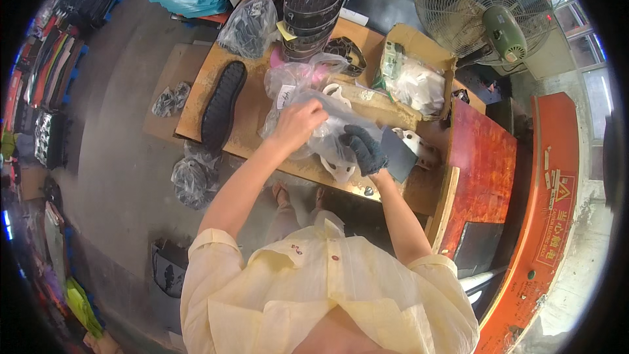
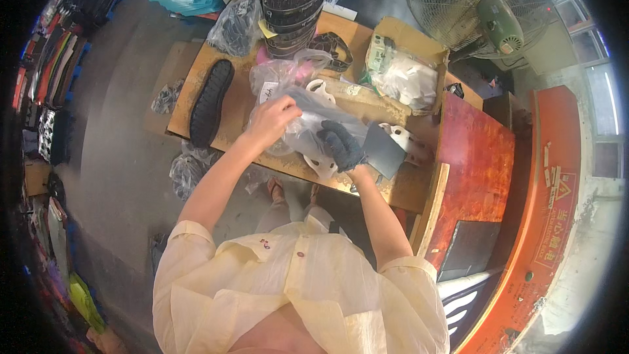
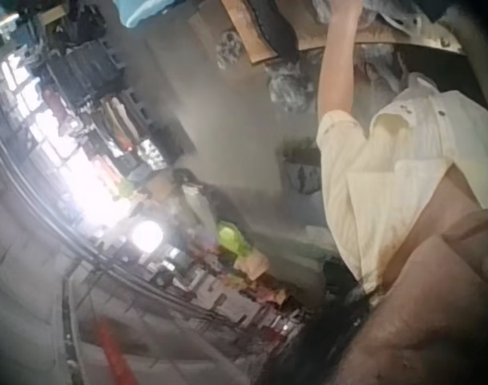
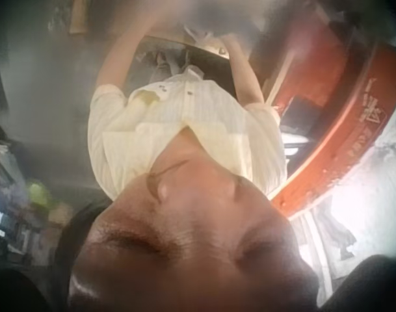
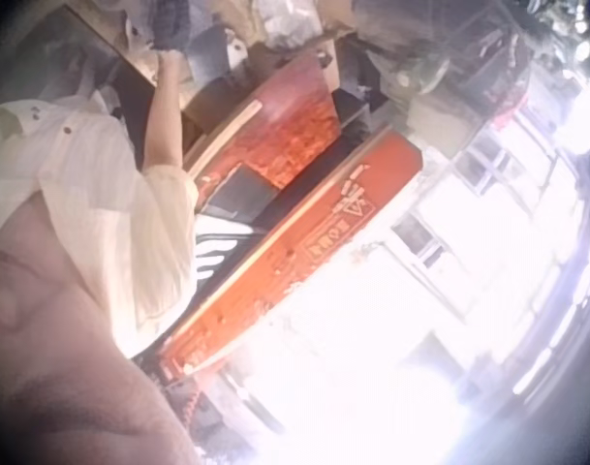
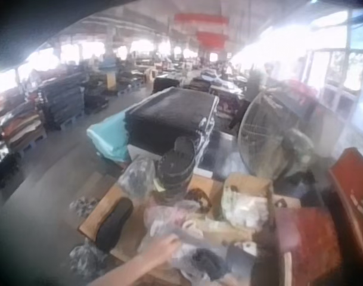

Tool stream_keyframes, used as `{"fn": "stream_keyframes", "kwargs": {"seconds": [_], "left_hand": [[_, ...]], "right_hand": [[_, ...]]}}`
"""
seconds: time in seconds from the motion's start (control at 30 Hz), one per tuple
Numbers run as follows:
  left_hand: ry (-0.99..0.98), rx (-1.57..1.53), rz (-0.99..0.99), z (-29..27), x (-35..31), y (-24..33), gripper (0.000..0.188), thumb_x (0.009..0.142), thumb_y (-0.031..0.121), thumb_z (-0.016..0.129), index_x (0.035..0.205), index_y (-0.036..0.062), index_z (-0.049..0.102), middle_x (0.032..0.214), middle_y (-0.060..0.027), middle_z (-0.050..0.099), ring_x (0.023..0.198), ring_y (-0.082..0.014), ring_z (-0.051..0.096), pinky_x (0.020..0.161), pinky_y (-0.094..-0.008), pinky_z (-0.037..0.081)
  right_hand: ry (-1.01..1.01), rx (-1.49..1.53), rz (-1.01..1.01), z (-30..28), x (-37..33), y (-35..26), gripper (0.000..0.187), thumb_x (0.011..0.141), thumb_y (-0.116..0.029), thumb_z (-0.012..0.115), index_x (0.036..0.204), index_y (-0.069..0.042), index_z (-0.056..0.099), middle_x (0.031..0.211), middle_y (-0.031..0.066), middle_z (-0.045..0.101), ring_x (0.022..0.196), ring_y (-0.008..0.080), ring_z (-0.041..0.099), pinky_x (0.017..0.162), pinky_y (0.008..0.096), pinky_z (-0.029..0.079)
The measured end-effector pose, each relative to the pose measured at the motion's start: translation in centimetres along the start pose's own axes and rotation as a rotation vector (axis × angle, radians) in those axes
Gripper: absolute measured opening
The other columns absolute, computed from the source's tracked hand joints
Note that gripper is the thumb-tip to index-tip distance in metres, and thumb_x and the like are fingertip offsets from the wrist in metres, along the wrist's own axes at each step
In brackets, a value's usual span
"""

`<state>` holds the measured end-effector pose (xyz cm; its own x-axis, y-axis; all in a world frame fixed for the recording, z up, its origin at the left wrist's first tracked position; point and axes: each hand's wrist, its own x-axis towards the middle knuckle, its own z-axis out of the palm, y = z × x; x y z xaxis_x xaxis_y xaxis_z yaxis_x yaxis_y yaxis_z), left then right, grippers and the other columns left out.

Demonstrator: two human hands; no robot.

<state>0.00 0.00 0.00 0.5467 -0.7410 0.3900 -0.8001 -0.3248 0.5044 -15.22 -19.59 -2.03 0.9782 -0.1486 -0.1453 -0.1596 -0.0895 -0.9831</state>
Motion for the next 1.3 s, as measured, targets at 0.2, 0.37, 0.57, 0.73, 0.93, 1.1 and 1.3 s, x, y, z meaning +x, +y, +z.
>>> {"fn": "stream_keyframes", "kwargs": {"seconds": [0.2, 0.37, 0.57, 0.73, 0.93, 1.1, 1.3], "left_hand": [[0.434, -0.315, -0.109, 3.5, 1.3, 1.1, 0.021, 0.071, -0.007, 0.062, 0.083, 0.0098, 0.061, 0.095, -0.0059, 0.058, 0.076, -0.0246, 0.062, 0.069, -0.0342, 0.05], [0.522, -0.519, -0.107, 5.3, 1.5, 3.2, 0.024, 0.071, -0.012, 0.059, 0.084, 0.0083, 0.059, 0.1, -0.0073, 0.063, 0.079, -0.0221, 0.064, 0.072, -0.0308, 0.05], [0.255, -0.568, -0.231, 3.7, 2.1, 3.5, 0.025, 0.077, -0.005, 0.065, 0.099, 0.0068, 0.064, 0.098, -0.0093, 0.068, 0.09, -0.0214, 0.067, 0.077, -0.0313, 0.051], [0.063, -0.839, -0.36, 2.0, 1.6, 3.7, 0.027, 0.082, 0.002, 0.067, 0.108, 0.0038, 0.065, 0.099, -0.0073, 0.068, 0.094, -0.0166, 0.064, 0.083, -0.0294, 0.049], [0.197, -0.726, -0.392, 2.8, 1.2, 3.4, 0.019, 0.078, -0.001, 0.064, 0.096, 0.0037, 0.066, 0.097, -0.0074, 0.066, 0.09, -0.0205, 0.063, 0.08, -0.0297, 0.048], [0.566, -0.576, -0.301, 4.9, 2.3, 4.5, 0.018, 0.071, -0.007, 0.06, 0.084, 0.0053, 0.063, 0.09, -0.0079, 0.063, 0.085, -0.0246, 0.063, 0.076, -0.0317, 0.049], [0.494, -0.661, -0.195, 5.1, 2.3, 5.1, 0.021, 0.07, -0.008, 0.063, 0.086, 0.0054, 0.064, 0.09, -0.0076, 0.065, 0.086, -0.0243, 0.064, 0.076, -0.0318, 0.05]], "right_hand": [[0.006, -0.23, 0.082, 0.8, -0.9, -1.9, 0.027, 0.096, -0.018, 0.053, 0.115, -0.002, 0.063, 0.107, 0.012, 0.067, 0.094, 0.0217, 0.064, 0.085, 0.0328, 0.049], [0.326, -0.27, -0.18, -1.6, 1.4, -4.9, 0.034, 0.086, -0.019, 0.068, 0.117, -0.005, 0.064, 0.109, 0.0146, 0.067, 0.099, 0.026, 0.065, 0.087, 0.0345, 0.05], [0.229, -0.606, -0.208, -0.6, 3.6, -4.3, 0.036, 0.079, -0.02, 0.071, 0.113, -0.008, 0.065, 0.101, 0.0139, 0.068, 0.094, 0.0295, 0.067, 0.082, 0.0366, 0.051], [0.458, -0.739, -0.349, 0.1, 3.9, -3.8, 0.025, 0.079, -0.019, 0.068, 0.102, -0.01, 0.066, 0.09, 0.0137, 0.067, 0.084, 0.0336, 0.065, 0.074, 0.0403, 0.052], [0.273, -0.862, -0.367, 0.4, 2.2, -4.6, 0.026, 0.079, -0.021, 0.07, 0.101, -0.009, 0.066, 0.087, 0.0144, 0.067, 0.079, 0.0338, 0.066, 0.068, 0.041, 0.052], [0.137, -0.552, -0.306, 1.7, 0.3, -3.6, 0.036, 0.08, -0.02, 0.071, 0.111, -0.003, 0.064, 0.097, 0.0172, 0.068, 0.09, 0.034, 0.066, 0.079, 0.0388, 0.052], [0.272, -0.396, -0.379, -1.0, 2.6, -4.3, 0.027, 0.095, -0.021, 0.054, 0.113, -0.002, 0.063, 0.098, 0.0127, 0.067, 0.09, 0.0214, 0.064, 0.08, 0.0339, 0.05]]}}
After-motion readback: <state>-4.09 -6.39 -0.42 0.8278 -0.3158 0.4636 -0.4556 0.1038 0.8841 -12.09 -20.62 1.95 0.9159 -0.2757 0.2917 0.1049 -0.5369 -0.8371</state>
